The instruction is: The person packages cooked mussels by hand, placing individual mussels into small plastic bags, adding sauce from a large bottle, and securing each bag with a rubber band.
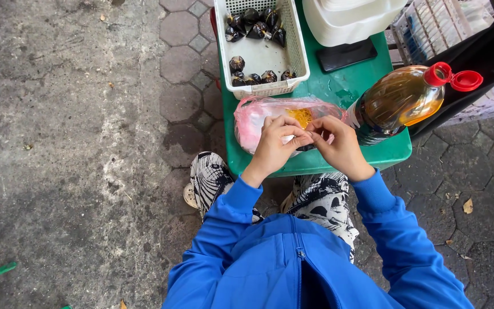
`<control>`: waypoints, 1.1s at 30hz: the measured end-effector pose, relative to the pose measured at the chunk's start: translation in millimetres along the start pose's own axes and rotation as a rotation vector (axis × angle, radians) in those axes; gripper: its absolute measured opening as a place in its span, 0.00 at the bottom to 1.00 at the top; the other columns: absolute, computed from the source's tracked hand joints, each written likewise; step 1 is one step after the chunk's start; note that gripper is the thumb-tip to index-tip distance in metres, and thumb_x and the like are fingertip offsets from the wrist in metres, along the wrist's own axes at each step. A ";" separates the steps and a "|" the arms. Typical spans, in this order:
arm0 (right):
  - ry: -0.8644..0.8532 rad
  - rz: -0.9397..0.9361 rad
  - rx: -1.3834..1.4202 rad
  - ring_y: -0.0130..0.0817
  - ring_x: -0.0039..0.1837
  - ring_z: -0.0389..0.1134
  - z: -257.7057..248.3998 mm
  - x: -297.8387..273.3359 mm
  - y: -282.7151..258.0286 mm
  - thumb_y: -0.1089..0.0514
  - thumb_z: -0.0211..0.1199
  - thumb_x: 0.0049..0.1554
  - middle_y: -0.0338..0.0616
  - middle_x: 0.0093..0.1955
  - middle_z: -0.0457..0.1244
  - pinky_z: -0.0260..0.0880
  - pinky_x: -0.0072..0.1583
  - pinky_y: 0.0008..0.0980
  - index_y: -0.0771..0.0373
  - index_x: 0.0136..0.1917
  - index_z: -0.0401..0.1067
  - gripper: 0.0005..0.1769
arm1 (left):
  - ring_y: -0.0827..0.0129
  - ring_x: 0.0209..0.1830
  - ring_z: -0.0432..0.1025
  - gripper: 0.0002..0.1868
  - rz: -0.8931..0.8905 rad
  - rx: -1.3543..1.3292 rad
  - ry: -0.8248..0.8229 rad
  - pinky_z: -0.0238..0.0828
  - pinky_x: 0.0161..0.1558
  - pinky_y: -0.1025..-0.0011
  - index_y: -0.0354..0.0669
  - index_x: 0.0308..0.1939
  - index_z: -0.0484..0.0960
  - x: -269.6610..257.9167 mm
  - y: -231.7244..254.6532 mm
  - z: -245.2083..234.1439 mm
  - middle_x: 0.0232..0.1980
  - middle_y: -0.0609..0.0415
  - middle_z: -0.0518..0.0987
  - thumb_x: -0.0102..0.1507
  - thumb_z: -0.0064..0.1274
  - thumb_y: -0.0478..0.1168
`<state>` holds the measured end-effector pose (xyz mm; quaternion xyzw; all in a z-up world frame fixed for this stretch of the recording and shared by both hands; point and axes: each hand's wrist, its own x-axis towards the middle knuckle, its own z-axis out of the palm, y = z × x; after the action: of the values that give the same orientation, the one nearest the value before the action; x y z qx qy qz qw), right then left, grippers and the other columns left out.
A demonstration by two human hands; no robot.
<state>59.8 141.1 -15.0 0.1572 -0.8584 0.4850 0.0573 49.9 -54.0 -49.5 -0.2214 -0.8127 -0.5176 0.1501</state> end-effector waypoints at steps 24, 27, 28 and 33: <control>0.085 -0.008 0.195 0.26 0.50 0.65 -3.7 -24.6 -11.4 0.65 0.66 0.62 0.40 0.48 0.64 0.67 0.53 0.26 0.66 0.51 0.71 0.06 | 0.65 0.57 0.66 0.08 0.089 -0.118 -0.259 0.62 0.64 0.66 0.55 0.39 0.90 7.7 32.4 -27.2 0.48 0.66 0.80 0.57 0.69 0.46; 0.048 0.087 0.368 0.26 0.52 0.66 3.1 -26.7 3.9 0.64 0.65 0.62 0.40 0.49 0.64 0.67 0.54 0.25 0.65 0.52 0.70 0.06 | 0.64 0.58 0.66 0.08 0.096 -0.136 -0.214 0.62 0.66 0.65 0.53 0.39 0.89 7.6 38.0 -27.8 0.51 0.67 0.81 0.58 0.69 0.45; 0.043 0.102 0.405 0.25 0.53 0.66 5.4 -26.7 7.2 0.64 0.64 0.62 0.40 0.50 0.64 0.67 0.55 0.25 0.65 0.52 0.69 0.07 | 0.64 0.60 0.67 0.07 0.116 -0.125 -0.168 0.62 0.66 0.64 0.53 0.39 0.89 8.6 40.5 -28.1 0.51 0.67 0.81 0.58 0.68 0.45; 0.140 -0.038 0.067 0.27 0.47 0.65 5.7 -29.8 -15.2 0.66 0.67 0.59 0.41 0.46 0.63 0.66 0.50 0.27 0.66 0.48 0.71 0.06 | 0.64 0.56 0.66 0.08 0.059 -0.122 -0.219 0.63 0.63 0.66 0.53 0.37 0.89 6.4 38.7 -25.9 0.51 0.63 0.79 0.57 0.68 0.46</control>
<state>93.1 135.4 -13.1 0.1410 -0.8325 0.5219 0.1211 64.7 -62.1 -5.6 -0.3092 -0.7844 -0.5342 0.0621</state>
